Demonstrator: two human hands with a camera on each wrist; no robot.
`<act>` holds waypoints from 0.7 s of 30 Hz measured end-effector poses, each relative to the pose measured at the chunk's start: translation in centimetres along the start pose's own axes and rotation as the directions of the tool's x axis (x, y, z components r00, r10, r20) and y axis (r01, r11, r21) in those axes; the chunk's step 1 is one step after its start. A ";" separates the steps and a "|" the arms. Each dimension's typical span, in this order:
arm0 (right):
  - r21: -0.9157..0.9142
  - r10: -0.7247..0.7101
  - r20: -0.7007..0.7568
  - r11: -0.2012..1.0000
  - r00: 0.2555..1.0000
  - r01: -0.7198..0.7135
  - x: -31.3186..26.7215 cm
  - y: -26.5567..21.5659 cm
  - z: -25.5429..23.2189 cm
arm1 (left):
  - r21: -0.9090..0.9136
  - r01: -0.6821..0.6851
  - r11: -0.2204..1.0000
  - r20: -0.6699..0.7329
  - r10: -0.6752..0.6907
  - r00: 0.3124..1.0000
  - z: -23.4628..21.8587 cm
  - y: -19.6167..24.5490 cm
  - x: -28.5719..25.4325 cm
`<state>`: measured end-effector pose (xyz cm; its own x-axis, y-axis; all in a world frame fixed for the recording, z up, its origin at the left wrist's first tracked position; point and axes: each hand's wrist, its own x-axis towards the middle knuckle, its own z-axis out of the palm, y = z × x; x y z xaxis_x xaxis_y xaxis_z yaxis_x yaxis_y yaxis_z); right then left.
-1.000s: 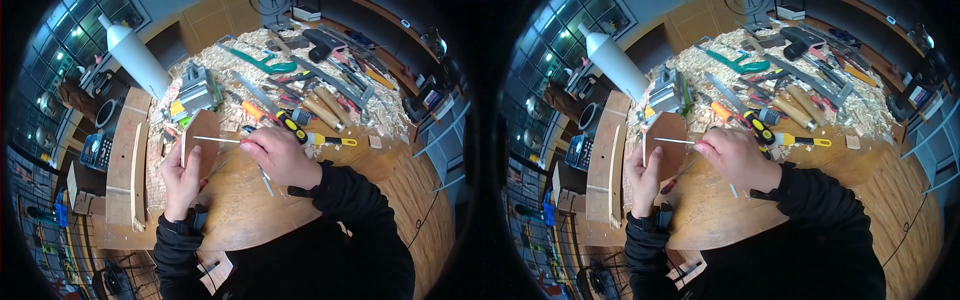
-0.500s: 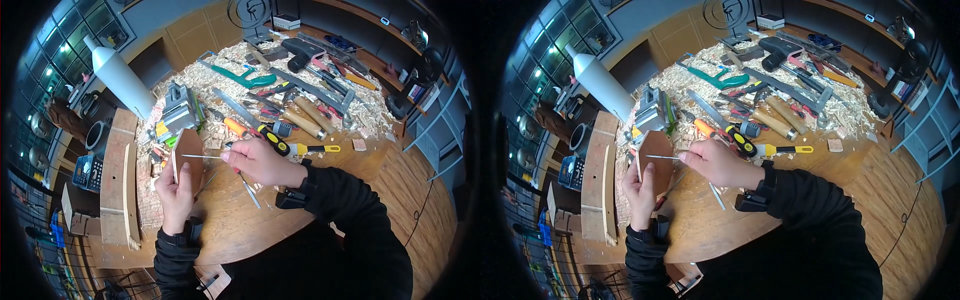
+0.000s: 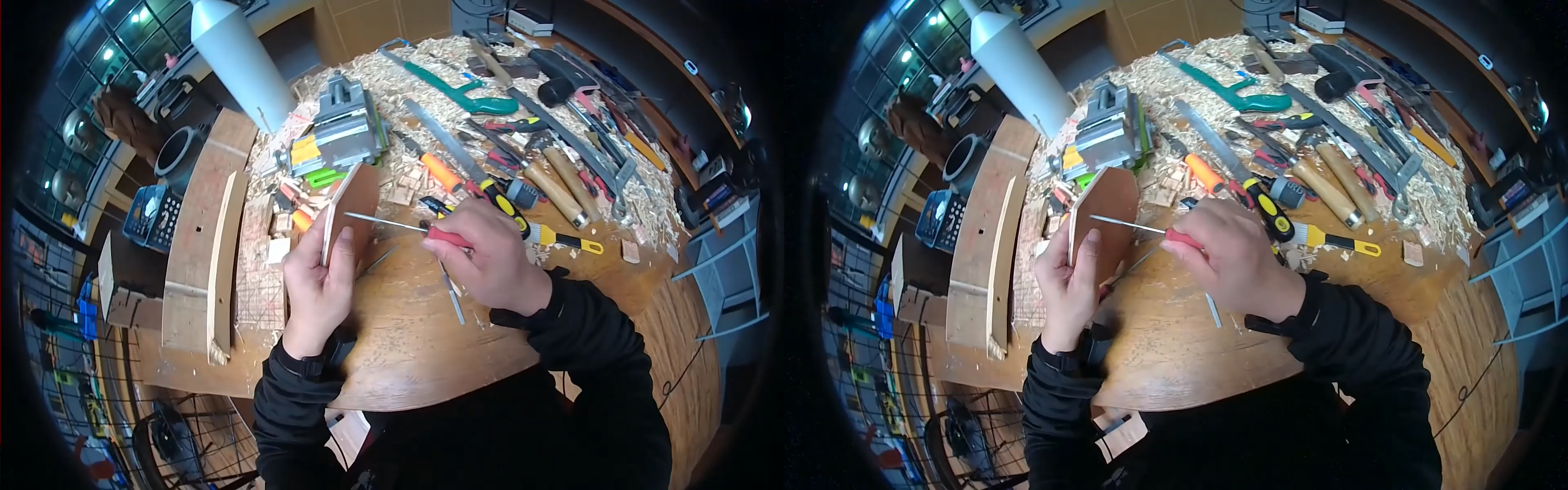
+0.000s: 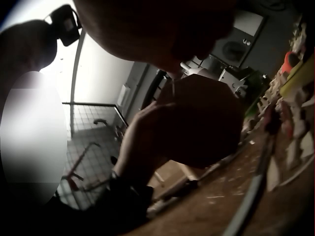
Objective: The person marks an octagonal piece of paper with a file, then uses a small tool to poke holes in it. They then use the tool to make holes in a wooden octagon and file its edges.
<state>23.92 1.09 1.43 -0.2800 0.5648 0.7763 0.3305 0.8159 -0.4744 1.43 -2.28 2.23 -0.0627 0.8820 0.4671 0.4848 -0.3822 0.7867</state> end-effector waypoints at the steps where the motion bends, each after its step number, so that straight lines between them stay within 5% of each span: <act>1: 0.007 -0.002 0.006 1.000 1.000 0.002 0.1 -0.4 -0.4 | -0.034 0.030 0.999 -0.010 -0.030 0.999 0.1 -0.1 -0.2; 2: 0.128 0.250 0.159 0.954 0.955 -0.272 0.2 -1.1 -0.9 | -0.069 0.058 0.996 -0.019 -0.059 0.998 0.2 -0.1 -0.3; 3: 0.197 0.457 0.333 0.822 0.825 -0.535 0.2 -1.4 -1.3 | -0.104 0.084 0.991 -0.026 -0.087 0.996 0.3 -0.2 -0.4; 4: 0.226 0.504 0.466 0.727 0.727 -0.649 0.4 -0.8 -1.4 | -0.096 0.144 0.985 -0.018 -0.146 0.989 0.2 0.5 -0.4; 8: 0.249 0.498 0.376 0.758 0.782 -0.602 -0.3 -0.7 -0.7 | -0.132 0.008 0.991 -0.052 -0.015 0.999 0.8 -0.5 -0.3; 10: 0.060 0.134 0.134 0.988 0.982 -0.143 -0.5 -0.8 -0.5 | -0.096 0.013 0.995 -0.063 -0.019 0.998 0.7 -0.4 -0.3; 11: 0.062 0.134 0.134 0.988 0.982 -0.144 -0.4 -1.0 -0.8 | -0.063 0.011 0.998 -0.072 -0.016 0.997 0.6 -0.4 -0.2; 12: 0.239 0.397 0.320 0.845 0.860 -0.479 -0.1 -1.3 -1.4 | -0.166 0.084 0.982 -0.076 -0.098 0.992 0.4 -0.3 -0.1; 13: 0.324 0.554 0.534 0.564 0.639 -0.759 0.0 -1.4 -1.8 | -0.268 0.155 0.951 -0.071 -0.180 0.981 0.0 -0.4 0.1; 14: 0.325 0.553 0.536 0.563 0.638 -0.760 -0.2 -1.1 -1.7 | -0.304 0.193 0.933 -0.069 -0.223 0.972 -0.3 -0.4 0.2; 16: 0.228 0.534 0.289 0.768 0.794 -0.599 -1.0 -0.2 -1.1 | -0.319 0.179 0.931 -0.079 -0.214 0.974 -0.6 -0.8 0.3; 19: 0.301 0.595 0.291 0.686 0.749 -0.662 -1.3 1.9 -1.3 | -0.352 0.168 0.921 -0.100 -0.215 0.972 -0.6 -1.1 0.5; 21: 0.229 0.567 0.274 0.746 0.777 -0.625 -1.2 2.7 -1.7 | -0.388 0.204 0.899 -0.109 -0.265 0.958 -0.8 -1.7 0.7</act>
<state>26.68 2.37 -0.09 -0.2774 0.9351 0.2204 0.2148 0.2840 -0.9345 -0.19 -1.19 1.54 -0.2836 0.9161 0.2836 0.0850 -0.2705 0.9590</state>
